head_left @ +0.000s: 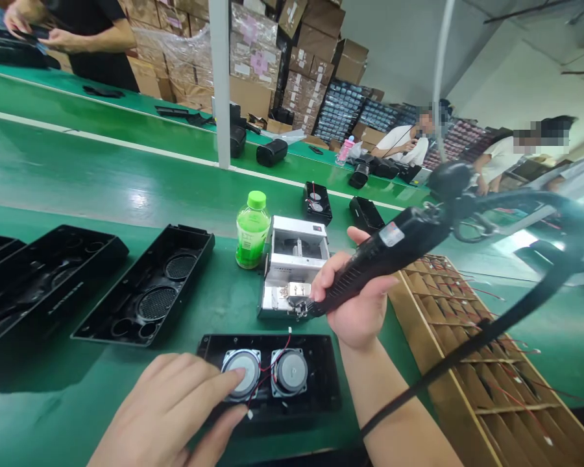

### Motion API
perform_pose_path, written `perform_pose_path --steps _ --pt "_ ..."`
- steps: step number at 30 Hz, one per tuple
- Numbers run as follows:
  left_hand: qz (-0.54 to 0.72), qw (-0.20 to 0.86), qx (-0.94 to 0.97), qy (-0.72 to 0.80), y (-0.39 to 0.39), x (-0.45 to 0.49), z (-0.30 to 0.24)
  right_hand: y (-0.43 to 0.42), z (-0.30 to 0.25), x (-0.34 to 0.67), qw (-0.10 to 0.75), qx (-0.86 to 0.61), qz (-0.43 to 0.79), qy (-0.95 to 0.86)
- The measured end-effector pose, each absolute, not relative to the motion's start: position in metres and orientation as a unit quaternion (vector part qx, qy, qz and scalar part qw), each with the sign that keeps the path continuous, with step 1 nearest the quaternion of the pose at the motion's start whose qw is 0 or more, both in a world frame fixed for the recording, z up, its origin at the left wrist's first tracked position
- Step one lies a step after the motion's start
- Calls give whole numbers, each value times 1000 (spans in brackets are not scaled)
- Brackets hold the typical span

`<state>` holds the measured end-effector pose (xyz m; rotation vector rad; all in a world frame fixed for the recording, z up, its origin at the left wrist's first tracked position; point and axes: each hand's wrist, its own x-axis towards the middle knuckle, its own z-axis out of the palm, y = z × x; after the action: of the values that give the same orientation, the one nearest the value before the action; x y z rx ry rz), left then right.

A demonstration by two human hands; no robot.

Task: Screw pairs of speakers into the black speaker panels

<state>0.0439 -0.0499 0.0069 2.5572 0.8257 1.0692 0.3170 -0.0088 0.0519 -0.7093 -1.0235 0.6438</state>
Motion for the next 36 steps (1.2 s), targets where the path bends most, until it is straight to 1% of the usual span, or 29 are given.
perform_pose_path --steps 3,6,10,13,16,19,22,25,30,36 --pt "358 115 882 283 -45 57 15 -17 57 321 769 -329 294 -463" --pt "347 116 883 292 -42 80 26 -35 74 324 792 -324 265 -444" --pt "323 128 888 302 -44 113 31 -67 102 322 799 -343 296 -395" --pt "297 182 889 296 -48 129 26 -86 112 318 802 -353 302 -375" --pt "314 258 867 288 -51 134 17 -98 111 317 803 -367 302 -361" --pt "329 292 850 290 -53 135 10 -107 103 323 779 -394 309 -377" --pt "334 288 846 299 -53 136 8 -112 97 329 758 -401 318 -403" --pt "316 268 861 295 -52 137 11 -108 98 330 780 -383 306 -389" --pt "260 198 893 310 -47 132 13 -87 100 332 780 -419 286 -367" --pt "191 128 929 290 -36 131 10 -73 76 341 766 -382 333 -396"
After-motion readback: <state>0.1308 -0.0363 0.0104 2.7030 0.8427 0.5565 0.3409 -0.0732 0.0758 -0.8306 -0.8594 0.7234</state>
